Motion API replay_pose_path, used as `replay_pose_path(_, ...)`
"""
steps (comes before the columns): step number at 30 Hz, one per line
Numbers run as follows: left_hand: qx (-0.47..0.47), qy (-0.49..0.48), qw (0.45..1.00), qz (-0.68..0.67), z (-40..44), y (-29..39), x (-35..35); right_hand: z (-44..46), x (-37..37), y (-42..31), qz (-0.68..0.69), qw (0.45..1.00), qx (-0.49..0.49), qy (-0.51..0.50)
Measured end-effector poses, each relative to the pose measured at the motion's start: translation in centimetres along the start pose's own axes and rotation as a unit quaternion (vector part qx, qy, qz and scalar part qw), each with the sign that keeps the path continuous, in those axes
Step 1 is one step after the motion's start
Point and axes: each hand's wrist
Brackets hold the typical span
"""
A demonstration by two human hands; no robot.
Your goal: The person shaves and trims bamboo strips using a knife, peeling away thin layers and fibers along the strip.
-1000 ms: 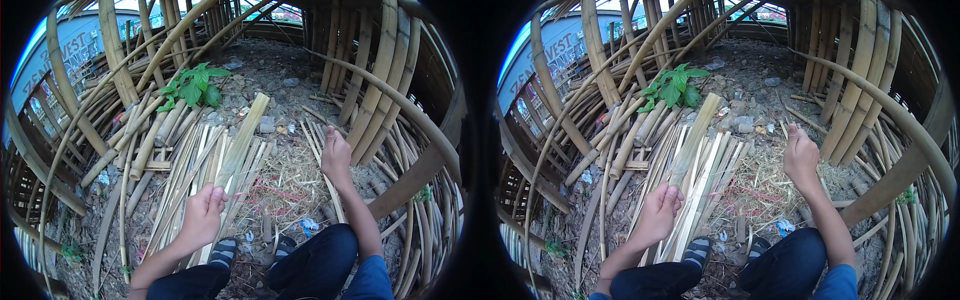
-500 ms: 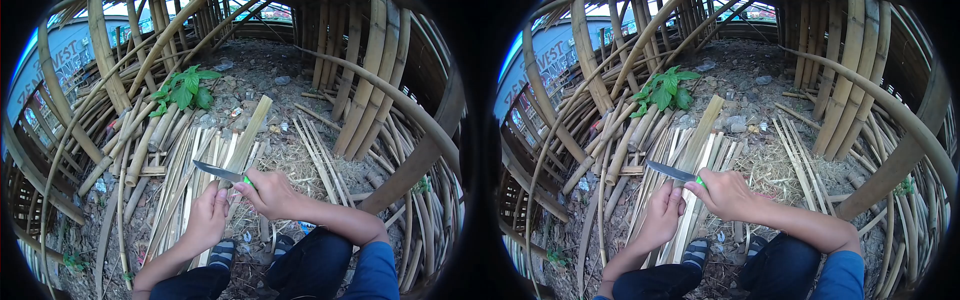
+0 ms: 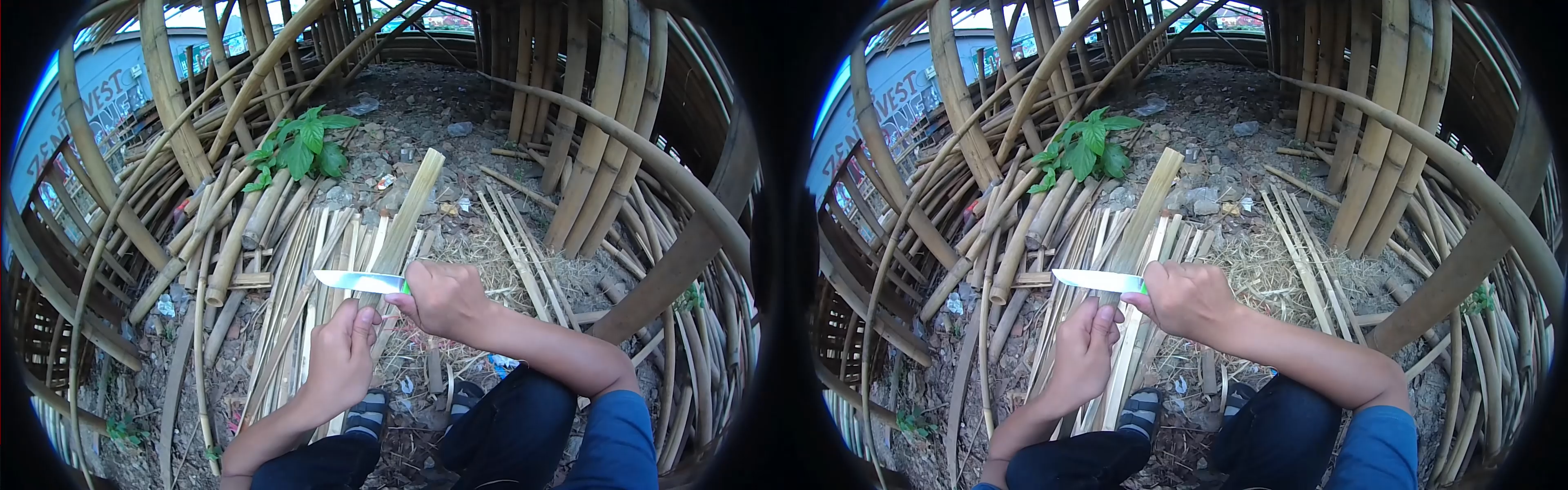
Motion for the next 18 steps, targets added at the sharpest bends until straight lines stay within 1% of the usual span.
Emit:
replay_pose_path(4,0.016,-0.002,1.0,-0.015,0.3,0.2,0.0,-0.1,-0.4,0.6,-0.039,0.999,0.025,0.018)
replay_pose_path(11,0.045,-0.01,0.998,-0.04,0.3,-0.1,0.1,-0.5,-0.6,1.5,-0.065,0.998,0.015,0.001)
replay_pose_path(15,0.04,-0.007,0.998,-0.052,0.5,-0.9,0.6,-0.6,0.1,2.5,-0.095,0.995,0.002,0.006)
replay_pose_path(18,0.037,-0.018,0.999,-0.024,0.3,-0.9,0.7,-1.1,0.1,3.2,-0.111,0.994,0.002,0.009)
Point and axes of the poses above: each hand's wrist, its own z-axis towards the middle knuckle, its own x-axis out of the back of the hand, y = z × x, and after that the axes turned 11 degrees about y, right-handed
